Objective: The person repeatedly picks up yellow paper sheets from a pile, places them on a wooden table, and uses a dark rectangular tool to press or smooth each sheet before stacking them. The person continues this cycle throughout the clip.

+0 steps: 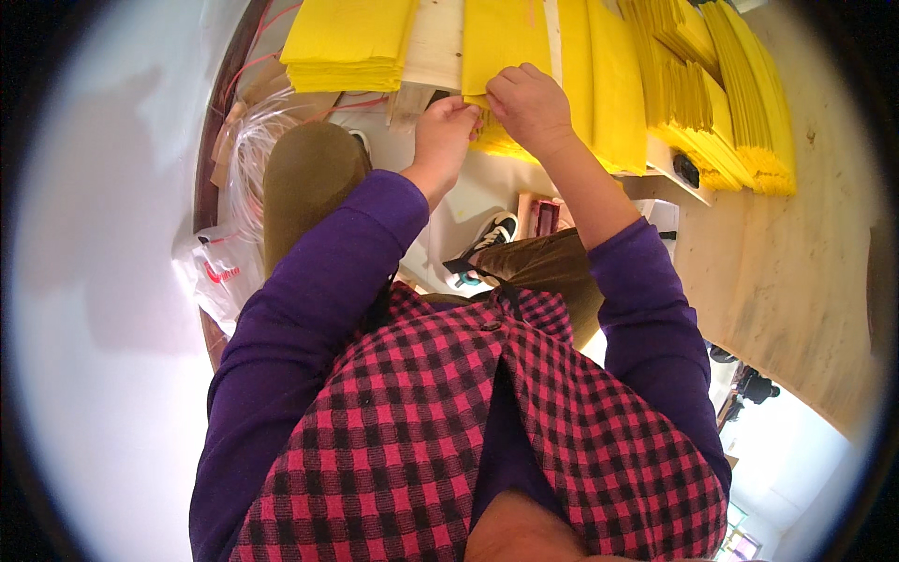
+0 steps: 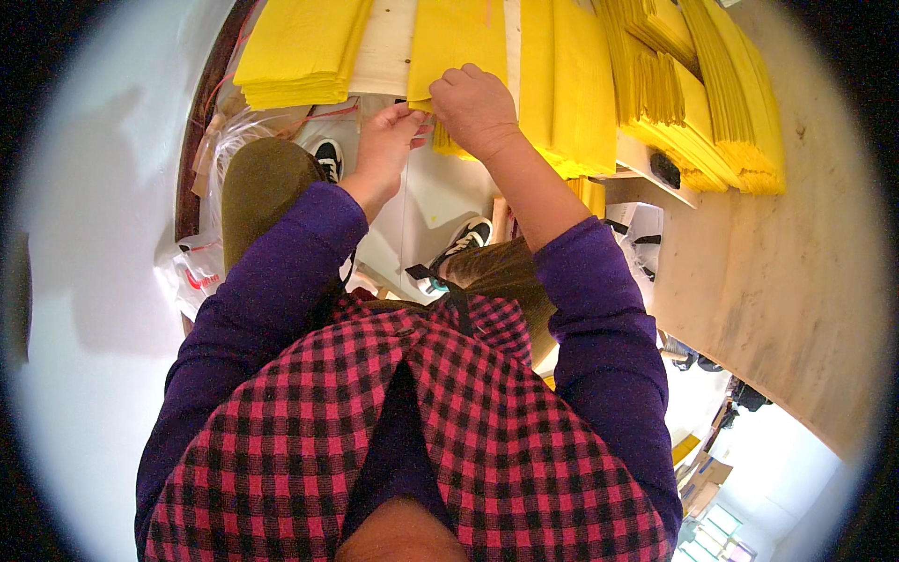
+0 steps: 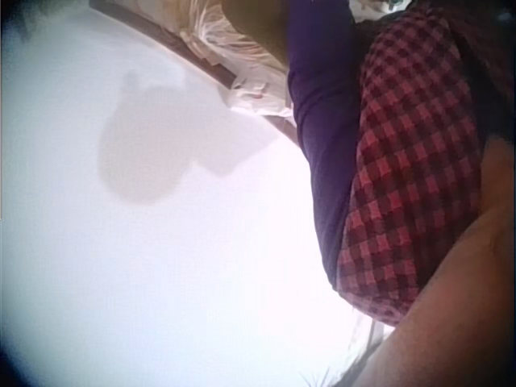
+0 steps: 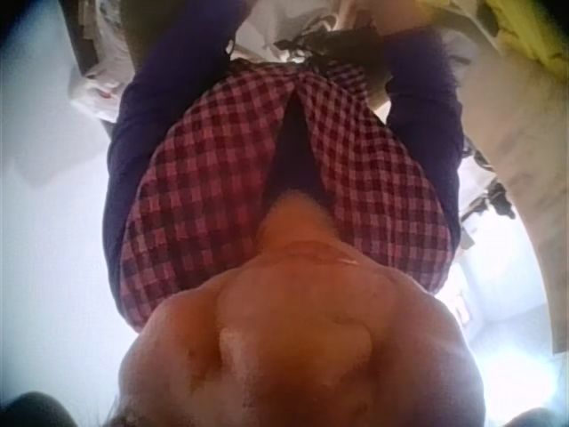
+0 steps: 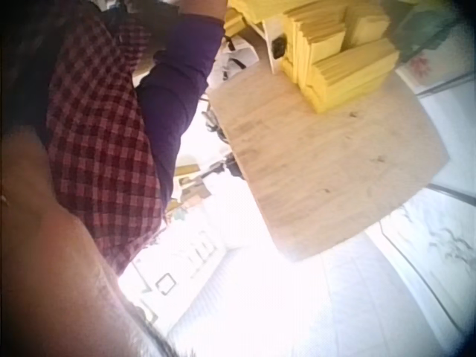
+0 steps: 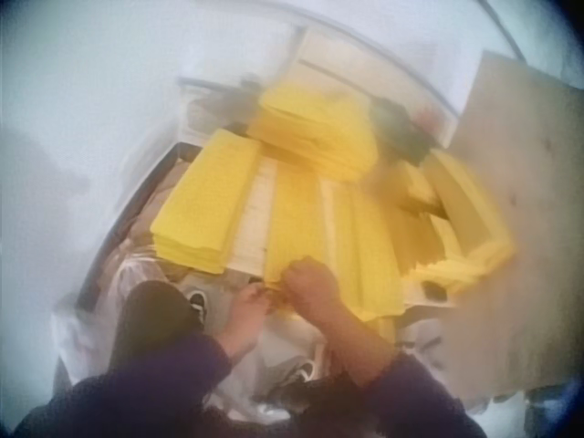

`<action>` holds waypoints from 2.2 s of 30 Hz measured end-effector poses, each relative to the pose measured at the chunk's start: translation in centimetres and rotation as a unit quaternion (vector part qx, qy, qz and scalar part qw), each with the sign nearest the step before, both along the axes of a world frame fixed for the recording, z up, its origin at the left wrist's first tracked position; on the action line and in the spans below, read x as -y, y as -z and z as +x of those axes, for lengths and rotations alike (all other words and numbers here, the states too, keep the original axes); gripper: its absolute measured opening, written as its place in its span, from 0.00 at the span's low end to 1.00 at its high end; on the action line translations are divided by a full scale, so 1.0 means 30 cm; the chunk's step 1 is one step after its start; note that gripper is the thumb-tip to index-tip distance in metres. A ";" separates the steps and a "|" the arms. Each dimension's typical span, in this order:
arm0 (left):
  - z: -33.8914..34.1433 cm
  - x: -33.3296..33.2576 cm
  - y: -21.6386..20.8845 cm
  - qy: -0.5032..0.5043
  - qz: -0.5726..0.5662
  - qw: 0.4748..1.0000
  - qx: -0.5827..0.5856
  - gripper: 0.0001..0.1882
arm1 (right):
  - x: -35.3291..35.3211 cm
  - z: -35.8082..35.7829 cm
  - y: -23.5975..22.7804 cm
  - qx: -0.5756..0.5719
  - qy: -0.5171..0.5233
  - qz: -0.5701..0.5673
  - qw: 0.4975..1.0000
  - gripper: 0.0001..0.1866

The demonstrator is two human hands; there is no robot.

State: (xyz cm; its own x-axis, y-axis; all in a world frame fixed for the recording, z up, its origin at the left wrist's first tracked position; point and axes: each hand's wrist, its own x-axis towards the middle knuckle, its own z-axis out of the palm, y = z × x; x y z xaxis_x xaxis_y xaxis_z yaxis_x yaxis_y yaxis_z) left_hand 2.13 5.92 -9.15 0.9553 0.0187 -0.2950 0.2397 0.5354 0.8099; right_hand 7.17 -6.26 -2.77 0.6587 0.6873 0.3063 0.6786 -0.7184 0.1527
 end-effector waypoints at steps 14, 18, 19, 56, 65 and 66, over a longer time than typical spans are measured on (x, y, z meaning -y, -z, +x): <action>0.025 0.006 0.018 -0.017 0.010 0.999 0.040 0.09 | -0.011 -0.001 -0.050 -0.003 -0.016 0.044 0.999 0.04; 0.025 0.008 0.023 -0.021 -0.004 0.997 0.071 0.12 | -0.013 -0.004 -0.064 -0.015 -0.007 0.046 0.999 0.04; 0.026 0.006 0.025 -0.017 -0.009 0.997 0.077 0.12 | -0.013 -0.005 -0.067 -0.020 -0.006 0.048 0.999 0.04; 0.045 -0.014 0.021 -0.008 0.066 0.997 0.049 0.11 | -0.010 -0.040 -0.017 -0.072 0.042 0.078 0.993 0.05; 0.021 -0.034 -0.006 -0.025 0.075 0.997 -0.006 0.12 | 0.130 -0.154 0.011 -0.123 0.179 0.302 0.928 0.08; 0.023 -0.034 -0.010 -0.028 0.081 0.996 -0.013 0.12 | 0.156 -0.168 0.018 -0.142 0.200 0.339 0.908 0.09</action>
